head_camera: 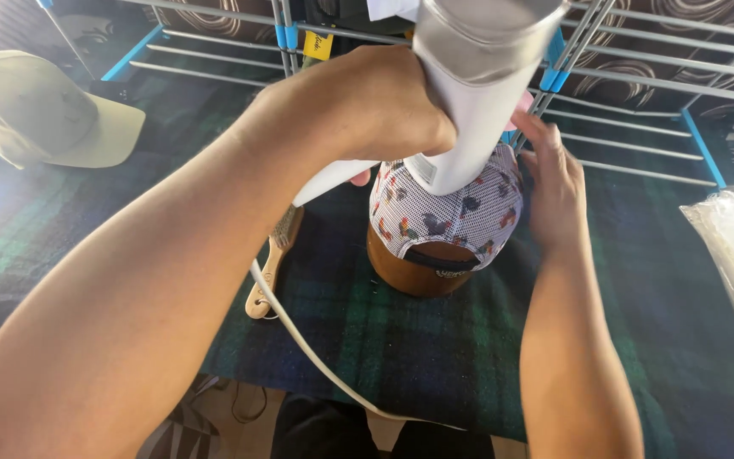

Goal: Brushing a baseball cap and using a hair dryer to steam or dry it before placing it on a wooden head form for shaping.

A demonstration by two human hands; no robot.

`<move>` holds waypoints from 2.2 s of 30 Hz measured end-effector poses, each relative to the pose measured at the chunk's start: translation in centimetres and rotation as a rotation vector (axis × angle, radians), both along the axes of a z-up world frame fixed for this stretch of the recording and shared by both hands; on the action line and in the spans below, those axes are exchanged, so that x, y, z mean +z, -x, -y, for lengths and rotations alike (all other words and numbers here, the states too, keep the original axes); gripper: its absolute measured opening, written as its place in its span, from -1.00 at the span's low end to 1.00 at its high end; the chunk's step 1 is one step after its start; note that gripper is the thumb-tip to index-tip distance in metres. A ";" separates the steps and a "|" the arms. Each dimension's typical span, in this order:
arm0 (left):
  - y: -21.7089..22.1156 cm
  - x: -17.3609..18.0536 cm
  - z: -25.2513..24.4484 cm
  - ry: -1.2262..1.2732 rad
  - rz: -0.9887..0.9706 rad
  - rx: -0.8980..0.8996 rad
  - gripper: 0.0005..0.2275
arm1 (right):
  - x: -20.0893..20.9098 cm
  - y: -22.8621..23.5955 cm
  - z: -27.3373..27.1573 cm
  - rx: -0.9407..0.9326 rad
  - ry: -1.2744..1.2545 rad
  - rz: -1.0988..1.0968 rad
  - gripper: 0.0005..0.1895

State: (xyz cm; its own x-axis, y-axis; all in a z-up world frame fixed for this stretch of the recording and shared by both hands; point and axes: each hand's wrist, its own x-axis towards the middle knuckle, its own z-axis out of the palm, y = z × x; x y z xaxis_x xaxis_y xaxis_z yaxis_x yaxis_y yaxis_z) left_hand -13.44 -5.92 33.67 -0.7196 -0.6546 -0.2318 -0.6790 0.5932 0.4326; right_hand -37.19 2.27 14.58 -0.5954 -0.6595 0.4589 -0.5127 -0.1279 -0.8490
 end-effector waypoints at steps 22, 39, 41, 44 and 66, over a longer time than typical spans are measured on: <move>-6.3 -27.7 1.3 0.108 -1.240 0.058 -0.75 | 4.6 -0.4 4.4 0.315 -0.379 0.255 -0.40; -8.0 -24.6 -2.5 -0.532 -0.947 0.552 -0.77 | 6.2 -1.0 4.9 0.179 -0.642 0.200 -0.40; -7.1 -24.2 -2.9 -0.588 -0.839 0.642 -0.69 | 6.3 -1.2 4.9 0.179 -0.645 0.178 -0.39; -6.0 -25.8 -3.8 -0.439 -0.952 0.388 -0.86 | 6.4 -1.2 5.0 0.186 -0.626 0.222 -0.40; -5.5 -24.2 3.5 -1.065 -0.934 0.871 -0.58 | 6.0 -1.0 5.2 0.224 -0.634 0.221 -0.41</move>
